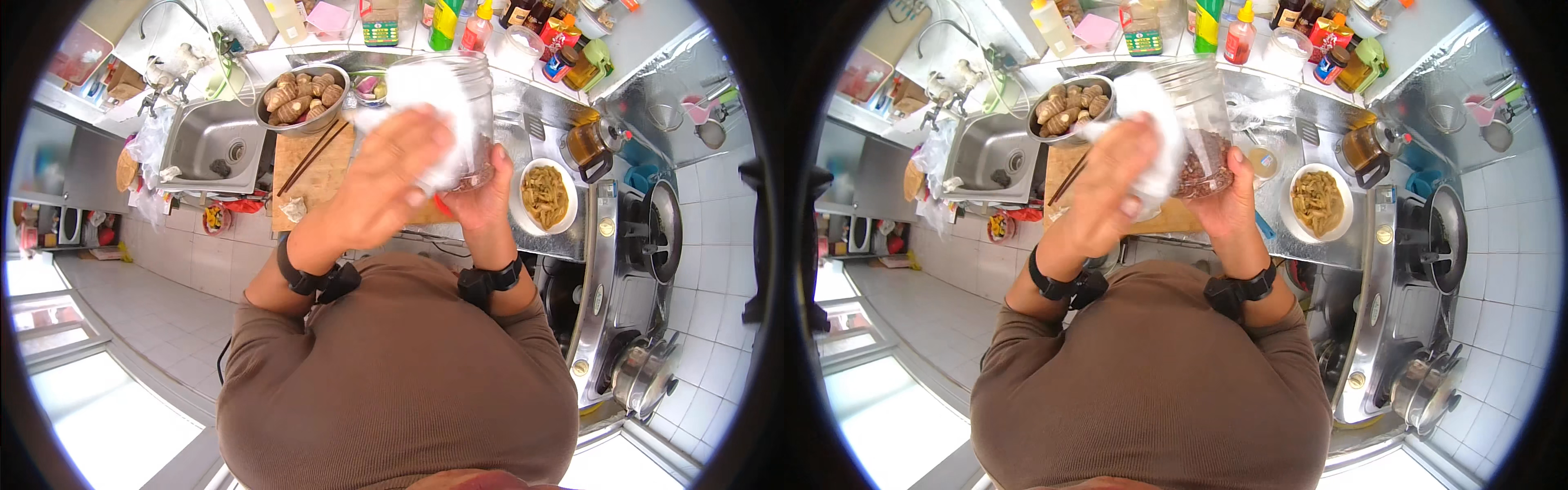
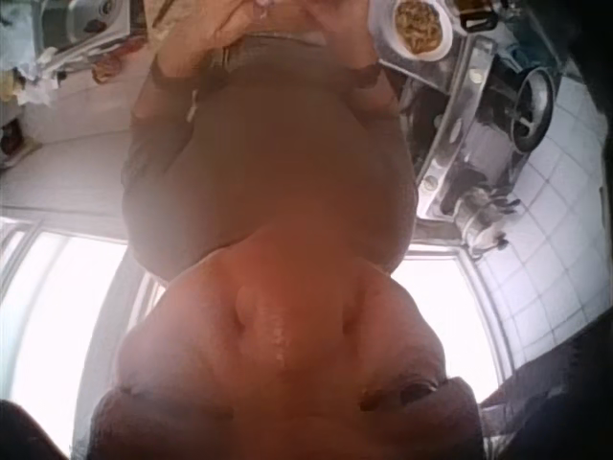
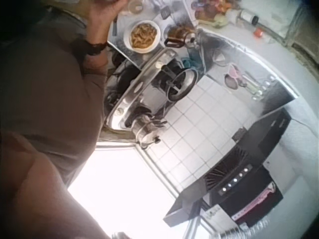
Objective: The person wipes the inside and outside of a clear jar containing brown granules using a white tissue, then closes the jar with a red lid and places it on a shelf. The person also wipes a small plastic container with a tissue.
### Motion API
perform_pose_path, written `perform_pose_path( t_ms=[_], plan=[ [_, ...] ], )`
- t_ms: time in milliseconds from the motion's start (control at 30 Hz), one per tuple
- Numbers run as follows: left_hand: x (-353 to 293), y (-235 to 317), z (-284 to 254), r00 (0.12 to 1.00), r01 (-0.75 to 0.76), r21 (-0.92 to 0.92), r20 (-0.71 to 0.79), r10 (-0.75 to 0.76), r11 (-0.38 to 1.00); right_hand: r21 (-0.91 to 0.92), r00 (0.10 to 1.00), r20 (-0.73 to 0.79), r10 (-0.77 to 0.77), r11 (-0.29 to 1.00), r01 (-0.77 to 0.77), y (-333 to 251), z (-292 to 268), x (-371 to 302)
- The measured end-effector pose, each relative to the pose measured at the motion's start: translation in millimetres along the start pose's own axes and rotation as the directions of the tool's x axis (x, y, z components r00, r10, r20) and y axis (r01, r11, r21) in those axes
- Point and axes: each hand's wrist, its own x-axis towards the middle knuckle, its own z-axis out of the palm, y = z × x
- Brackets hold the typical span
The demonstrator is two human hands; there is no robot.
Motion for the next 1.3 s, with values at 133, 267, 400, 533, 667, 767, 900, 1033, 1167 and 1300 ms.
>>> perform_pose_path(
  t_ms=[133, 267, 400, 533, 667, 767, 900, 1033, 1167, 1300],
  plan=[
    [16, 0, 2, 0.976, -0.217, 0.407, 0.078, 0.203, 0.887, -0.016, 0.996, 0.091, 0.003, 1.000, -0.002, 4, 2, -4],
    [23, 7, 18, 0.954, -0.252, 0.489, -0.020, 0.299, 0.835, 0.023, 0.987, 0.151, -0.059, 0.998, 0.056, 7, 2, -8],
    [9, 14, 39, 0.935, -0.317, 0.466, 0.006, 0.355, 0.826, 0.260, 0.942, 0.280, -0.182, 0.960, 0.108, 13, 4, -15],
    [-8, 7, 40, 0.918, -0.387, 0.356, 0.056, 0.394, 0.851, 0.221, 0.974, 0.181, -0.139, 0.970, 0.098, 2, 11, -19],
    [-3, 0, 42, 0.946, -0.248, 0.253, -0.147, 0.291, 0.935, -0.198, 0.954, 0.019, -0.301, 0.934, 0.298, 1, 30, -16],
    [8, 1, 48, 0.952, -0.135, 0.214, -0.241, 0.186, 0.967, -0.077, 0.943, 0.068, -0.325, 0.941, 0.329, 6, 39, -14],
    [13, 16, 58, 0.948, -0.170, 0.306, -0.210, 0.240, 0.937, 0.185, 0.936, 0.233, -0.262, 0.957, 0.222, -4, 39, -14],
    [15, 21, 56, 0.961, -0.156, 0.328, -0.169, 0.220, 0.932, -0.106, 0.948, -0.009, -0.319, 0.943, 0.316, -3, 46, -9],
    [29, 10, 48, 0.942, -0.058, 0.195, -0.315, 0.119, 0.979, -0.263, 0.863, 0.023, -0.505, 0.829, 0.493, 8, 59, -10],
    [41, 14, 48, 0.889, 0.008, -0.157, -0.452, -0.079, 0.988, -0.362, 0.759, 0.147, -0.634, 0.679, 0.638, 9, 62, -8]
  ],
)
